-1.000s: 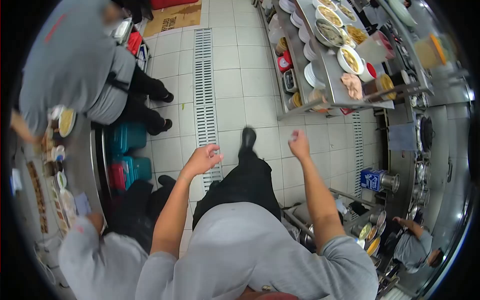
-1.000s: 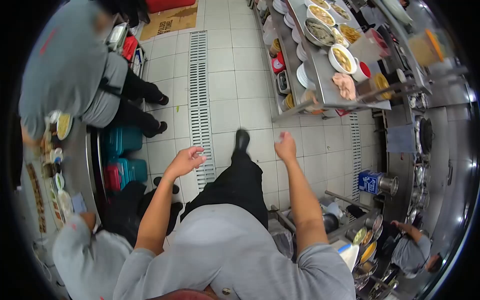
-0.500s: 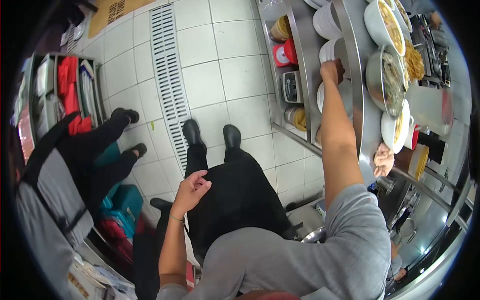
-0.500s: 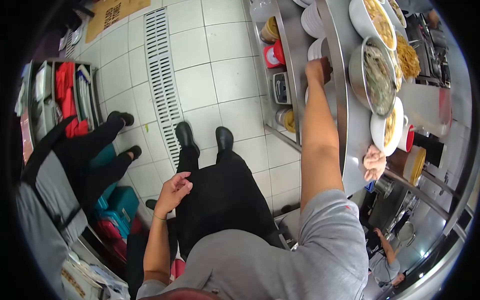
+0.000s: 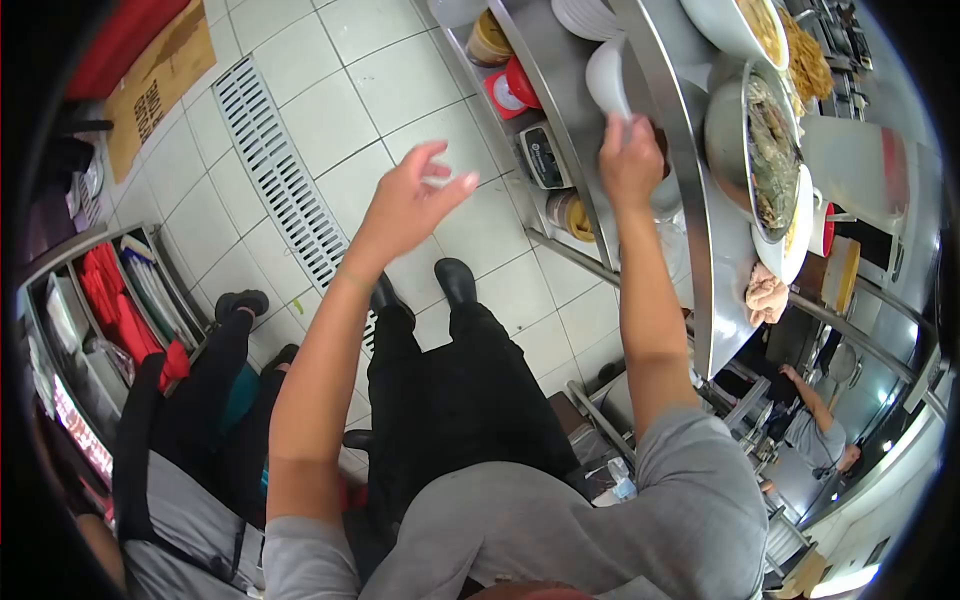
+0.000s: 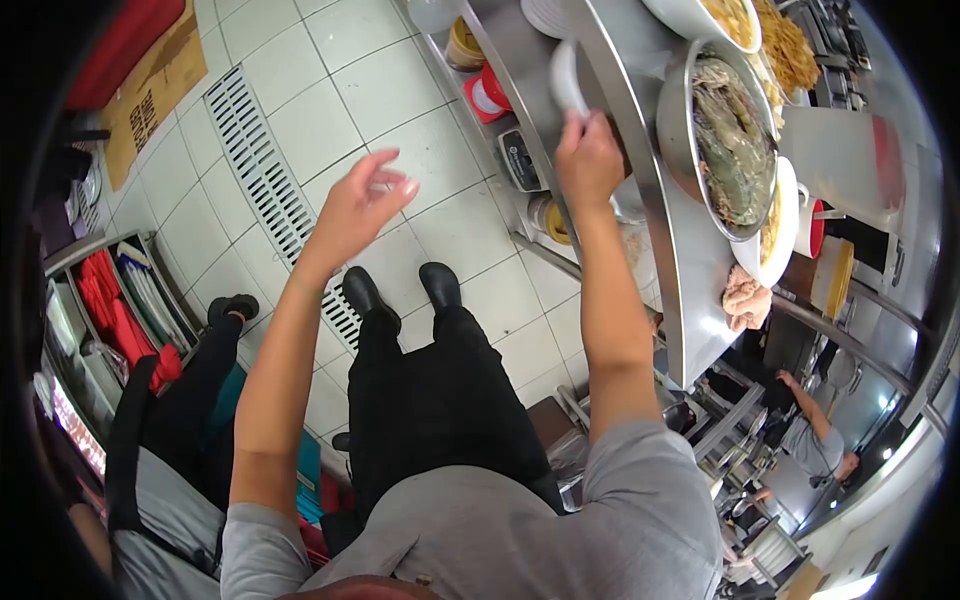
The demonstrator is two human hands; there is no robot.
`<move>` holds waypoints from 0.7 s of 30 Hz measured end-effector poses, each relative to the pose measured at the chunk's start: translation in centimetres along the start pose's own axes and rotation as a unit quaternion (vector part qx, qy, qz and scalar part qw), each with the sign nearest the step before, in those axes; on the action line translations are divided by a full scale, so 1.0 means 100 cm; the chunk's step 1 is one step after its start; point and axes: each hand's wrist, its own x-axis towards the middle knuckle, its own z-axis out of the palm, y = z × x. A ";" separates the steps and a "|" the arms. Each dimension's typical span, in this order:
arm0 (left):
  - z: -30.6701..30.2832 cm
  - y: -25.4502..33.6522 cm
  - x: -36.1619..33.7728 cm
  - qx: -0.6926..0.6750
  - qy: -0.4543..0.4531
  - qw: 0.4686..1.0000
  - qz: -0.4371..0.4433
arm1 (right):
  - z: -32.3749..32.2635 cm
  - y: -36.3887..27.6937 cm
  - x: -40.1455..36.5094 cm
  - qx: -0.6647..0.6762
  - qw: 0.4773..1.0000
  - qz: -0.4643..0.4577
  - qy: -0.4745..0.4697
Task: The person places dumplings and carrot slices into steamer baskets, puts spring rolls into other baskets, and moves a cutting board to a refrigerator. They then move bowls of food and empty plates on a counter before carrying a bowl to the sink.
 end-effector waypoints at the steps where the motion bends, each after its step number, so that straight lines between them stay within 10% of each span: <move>1: 0.009 0.007 0.017 -0.046 -0.004 0.999 -0.022 | -0.021 -0.012 -0.015 0.016 0.996 -0.088 0.016; 6: 0.031 0.022 0.047 -0.394 -0.111 0.904 -0.122 | -0.084 -0.050 -0.078 0.168 0.940 -0.282 -0.095; 9: 0.029 -0.002 0.029 -0.362 -0.096 0.919 -0.125 | -0.097 -0.059 -0.090 0.228 0.912 -0.307 -0.147; 13: 0.018 -0.041 -0.006 -0.428 -0.077 0.882 -0.180 | -0.080 -0.016 -0.101 0.370 0.915 0.133 -0.085; 16: 0.009 -0.055 -0.038 -0.535 -0.076 0.812 -0.222 | -0.024 0.055 -0.095 0.434 0.701 0.565 -0.008; 21: 0.005 -0.053 -0.077 -0.471 0.058 0.861 -0.182 | 0.024 0.104 -0.081 0.427 0.568 0.698 0.083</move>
